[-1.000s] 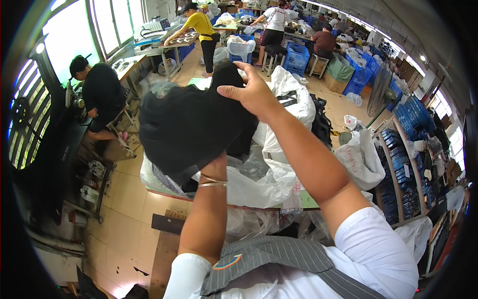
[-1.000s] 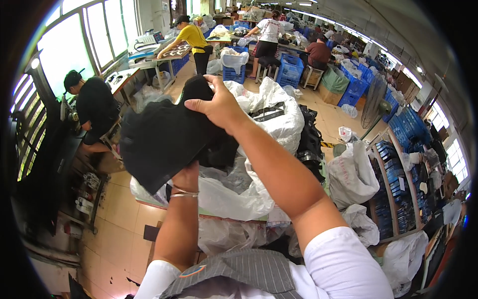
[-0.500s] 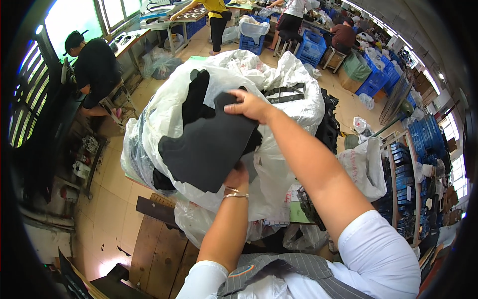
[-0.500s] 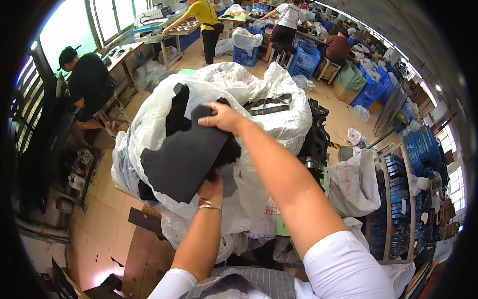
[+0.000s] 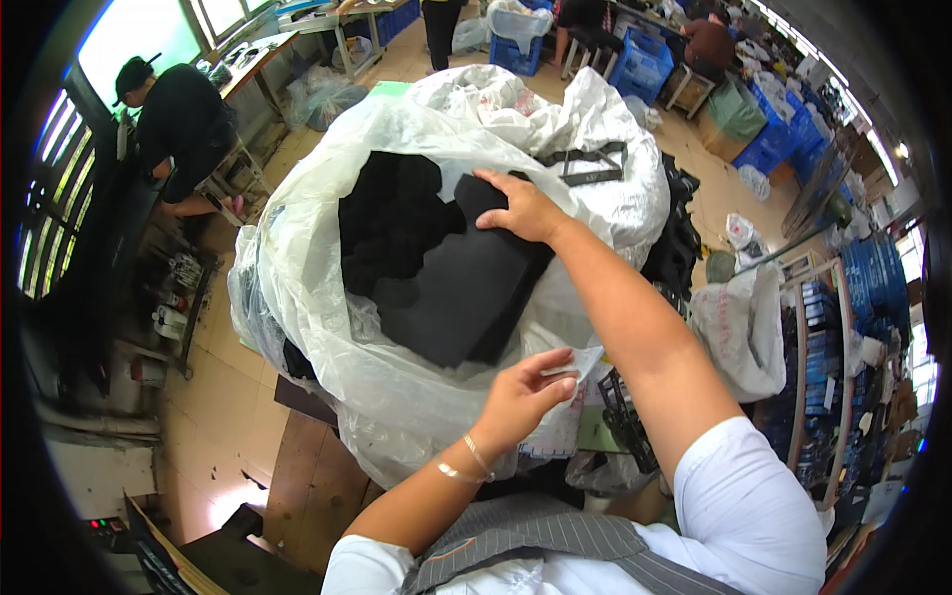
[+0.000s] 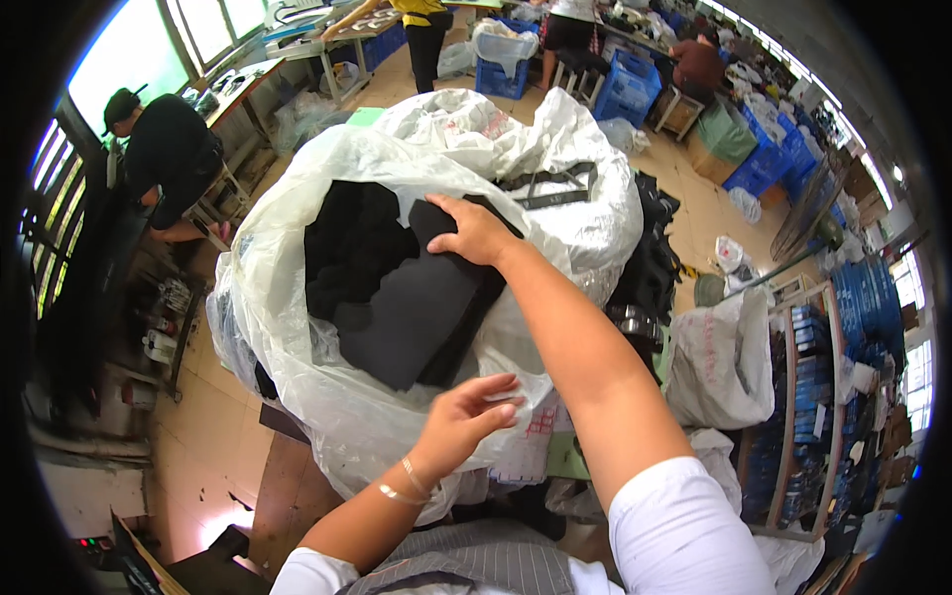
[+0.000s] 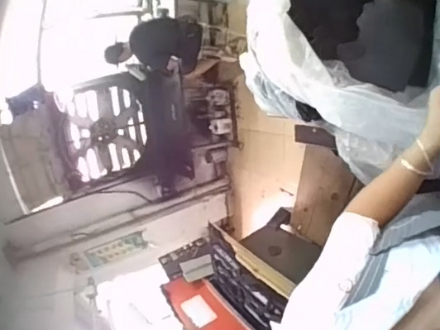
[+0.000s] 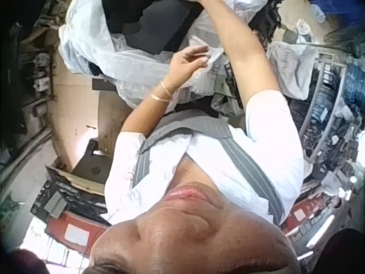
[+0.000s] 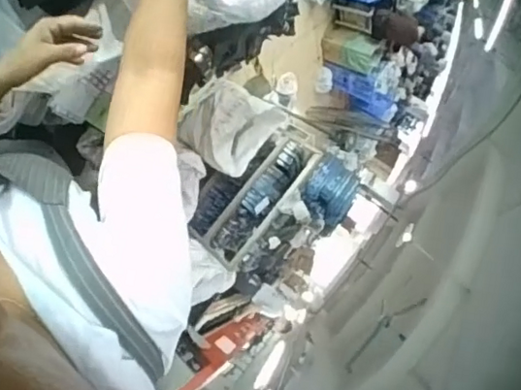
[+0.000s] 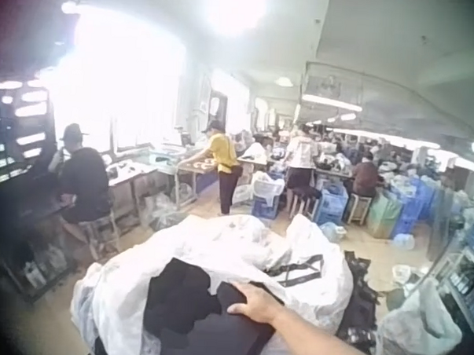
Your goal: Use a clicker press and metal dies to cut shoe components from a sheet of fabric.
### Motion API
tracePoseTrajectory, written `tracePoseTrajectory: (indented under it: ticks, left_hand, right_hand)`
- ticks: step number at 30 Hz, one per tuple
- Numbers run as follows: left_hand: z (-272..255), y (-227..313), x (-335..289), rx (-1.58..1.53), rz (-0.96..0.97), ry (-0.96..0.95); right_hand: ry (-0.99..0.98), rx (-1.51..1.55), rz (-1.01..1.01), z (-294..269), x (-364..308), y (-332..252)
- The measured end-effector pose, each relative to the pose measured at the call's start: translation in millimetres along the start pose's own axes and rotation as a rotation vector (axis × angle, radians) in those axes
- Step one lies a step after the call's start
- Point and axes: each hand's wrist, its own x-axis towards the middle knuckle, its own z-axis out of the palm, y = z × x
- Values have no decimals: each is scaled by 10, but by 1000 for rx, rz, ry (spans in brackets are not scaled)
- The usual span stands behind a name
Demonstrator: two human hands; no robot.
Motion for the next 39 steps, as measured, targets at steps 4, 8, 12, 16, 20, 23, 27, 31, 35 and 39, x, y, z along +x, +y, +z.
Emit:
tracePoseTrajectory:
  ticks: [4,8,12,16,20,23,27,31,35,39]
  left_hand:
    - [-380,681,309,1540,554,345]
    - [-877,439,566,1657,63,377]
    - [-552,222,578,1717,219,402]
    - [-396,93,684,1754,166,312]
    - [-435,-97,844,1891,284,342]
    - [-480,-602,1119,2147,390,190]
    - [-151,-570,1216,1986,235,203]
    - [-312,-451,1133,2008,427,216]
    - [-481,-653,1057,2054,349,279]
    - [-103,-408,1005,2142,-104,46]
  right_hand:
    - [296,-194,-125,52,-191,-231]
    - [913,-407,189,308,-1009,-433]
    - [893,-677,923,656,-1867,-82]
    - [522,446,742,277,-1995,217]
    - [543,1114,563,-429,-1839,-252]
    - [581,1239,552,-599,-1894,109]
    - [904,-265,528,-686,-1994,-182]
    - [454,-470,-236,-280,-1964,-602]
    - [-284,-534,792,151,-1783,-437]
    - [-785,-226,558,-174,-1938,-442]
